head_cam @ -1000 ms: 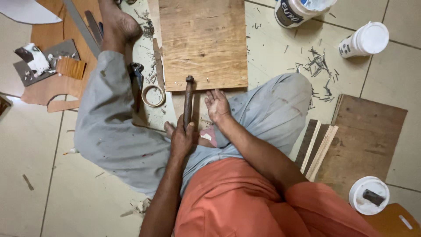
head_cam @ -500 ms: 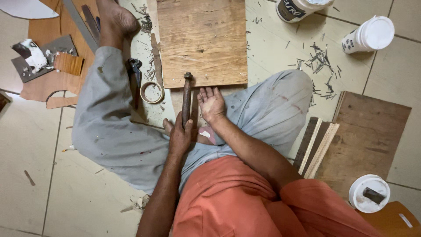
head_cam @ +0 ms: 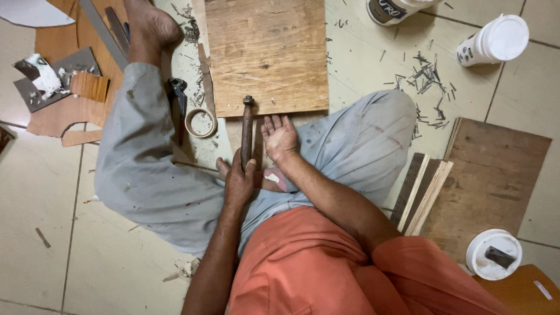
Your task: The person sits on the floor and uses a hammer to drive nails into a rectangular wooden board. They repeatedly pick up nails from a pile on the floor, position them on the wood, and hammer them in. The person also handles smaller wooden strips and a cardboard piece, nailing them to the board.
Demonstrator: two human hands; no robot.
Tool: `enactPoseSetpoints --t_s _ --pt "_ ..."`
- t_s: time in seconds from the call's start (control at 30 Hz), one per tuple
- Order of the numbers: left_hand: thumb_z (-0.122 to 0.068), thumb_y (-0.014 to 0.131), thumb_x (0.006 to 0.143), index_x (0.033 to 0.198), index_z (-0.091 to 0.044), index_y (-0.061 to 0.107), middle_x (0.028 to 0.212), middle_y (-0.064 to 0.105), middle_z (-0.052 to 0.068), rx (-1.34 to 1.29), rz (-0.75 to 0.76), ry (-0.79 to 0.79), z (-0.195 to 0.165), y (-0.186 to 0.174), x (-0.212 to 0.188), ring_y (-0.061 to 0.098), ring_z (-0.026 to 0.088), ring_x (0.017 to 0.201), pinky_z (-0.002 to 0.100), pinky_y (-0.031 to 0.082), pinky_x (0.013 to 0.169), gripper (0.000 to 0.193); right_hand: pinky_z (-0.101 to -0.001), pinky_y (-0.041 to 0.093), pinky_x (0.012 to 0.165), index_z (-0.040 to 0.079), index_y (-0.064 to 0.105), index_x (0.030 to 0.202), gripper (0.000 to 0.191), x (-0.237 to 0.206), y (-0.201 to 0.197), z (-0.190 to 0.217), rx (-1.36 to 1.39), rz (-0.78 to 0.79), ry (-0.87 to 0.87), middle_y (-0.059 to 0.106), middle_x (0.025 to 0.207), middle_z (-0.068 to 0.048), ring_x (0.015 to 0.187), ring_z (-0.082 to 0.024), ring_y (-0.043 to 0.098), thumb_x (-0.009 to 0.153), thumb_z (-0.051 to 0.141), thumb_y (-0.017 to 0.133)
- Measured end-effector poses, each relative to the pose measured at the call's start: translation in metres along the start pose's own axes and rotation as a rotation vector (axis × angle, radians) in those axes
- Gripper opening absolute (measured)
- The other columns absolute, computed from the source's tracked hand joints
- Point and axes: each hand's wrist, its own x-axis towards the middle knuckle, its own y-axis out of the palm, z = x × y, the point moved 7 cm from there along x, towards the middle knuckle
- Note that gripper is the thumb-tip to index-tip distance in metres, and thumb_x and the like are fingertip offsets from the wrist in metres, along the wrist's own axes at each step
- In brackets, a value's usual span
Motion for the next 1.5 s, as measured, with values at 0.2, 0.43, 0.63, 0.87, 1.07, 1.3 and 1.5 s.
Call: enactPoseSetpoints --t_s 0.2,0.43,0.63,0.87,1.07,1.3,1.5 --pt "-0.034 0.066 0.096 0.148 -0.016 0.052 0.14 0.035 0.044 0.031 -0.012 -0.001 -0.001 -0.001 0.002 0.032 0.06 0.135 0.059 0.027 0.117 0.057 -0.0439 0.041 0.104 0.015 0.049 0.14 0.047 0.005 -0.003 0.0 -0.005 0.039 -0.005 0.057 0.14 -0.004 0.124 -0.025 0.054 0.101 0.04 0.053" --pt "-0.034 0.066 0.096 0.149 -0.013 0.051 0.14 0.034 0.047 0.025 -0.019 0.029 0.001 0.001 0.001 0.029 0.062 0.135 0.059 0.024 0.118 0.058 -0.0428 0.05 0.102 0.006 0.054 0.129 0.036 -0.03 -0.009 0.017 -0.802 0.022 -0.236 0.061 0.144 -0.021 0.124 -0.03 0.061 0.098 0.024 0.06" --pt "-0.035 0.065 0.098 0.15 -0.011 0.05 0.14 0.034 0.05 0.058 -0.06 0.108 -0.003 0.004 0.0 0.025 0.064 0.136 0.062 0.02 0.118 0.059 -0.0499 0.048 0.097 0.0 0.066 0.107 0.036 -0.078 0.04 0.013 -2.305 0.547 -0.961 0.023 0.164 -0.028 0.125 -0.039 0.056 0.073 0.01 0.075" --pt "-0.034 0.061 0.099 0.152 -0.015 0.046 0.148 0.035 0.044 -0.054 0.037 0.007 -0.002 0.007 -0.001 0.01 0.065 0.145 0.063 0.017 0.121 0.058 -0.0485 0.047 0.089 0.004 0.07 0.107 0.036 -0.065 0.047 0.012 -2.452 0.505 -1.049 0.02 0.163 -0.029 0.123 -0.037 0.055 0.072 0.009 0.072" --pt "-0.032 0.065 0.097 0.151 -0.014 0.048 0.148 0.018 0.055 -0.022 0.018 -0.026 -0.002 0.006 0.001 0.01 0.063 0.143 0.062 0.015 0.119 0.06 -0.0477 0.046 0.089 0.002 0.069 0.102 0.029 -0.059 0.042 0.014 -2.562 0.474 -1.035 0.02 0.164 -0.031 0.12 -0.036 0.056 0.075 0.013 0.073" --pt "-0.035 0.062 0.098 0.15 -0.014 0.047 0.15 0.035 0.042 -0.037 0.049 -0.007 -0.004 0.008 -0.001 0.012 0.063 0.145 0.062 0.013 0.122 0.058 -0.0475 0.046 0.086 0.002 0.068 0.099 0.032 -0.06 0.044 0.013 -2.592 0.456 -1.042 0.019 0.163 -0.032 0.116 -0.036 0.058 0.072 0.016 0.077" --pt "-0.035 0.06 0.099 0.149 -0.012 0.048 0.138 0.053 0.036 -0.057 0.041 0.003 -0.003 0.005 0.001 0.028 0.061 0.137 0.061 0.013 0.122 0.057 -0.0525 0.043 0.103 0.005 0.065 0.123 0.046 -0.062 0.051 0.022 -2.554 0.436 -0.842 0.023 0.165 -0.025 0.119 -0.033 0.058 0.081 0.018 0.078"
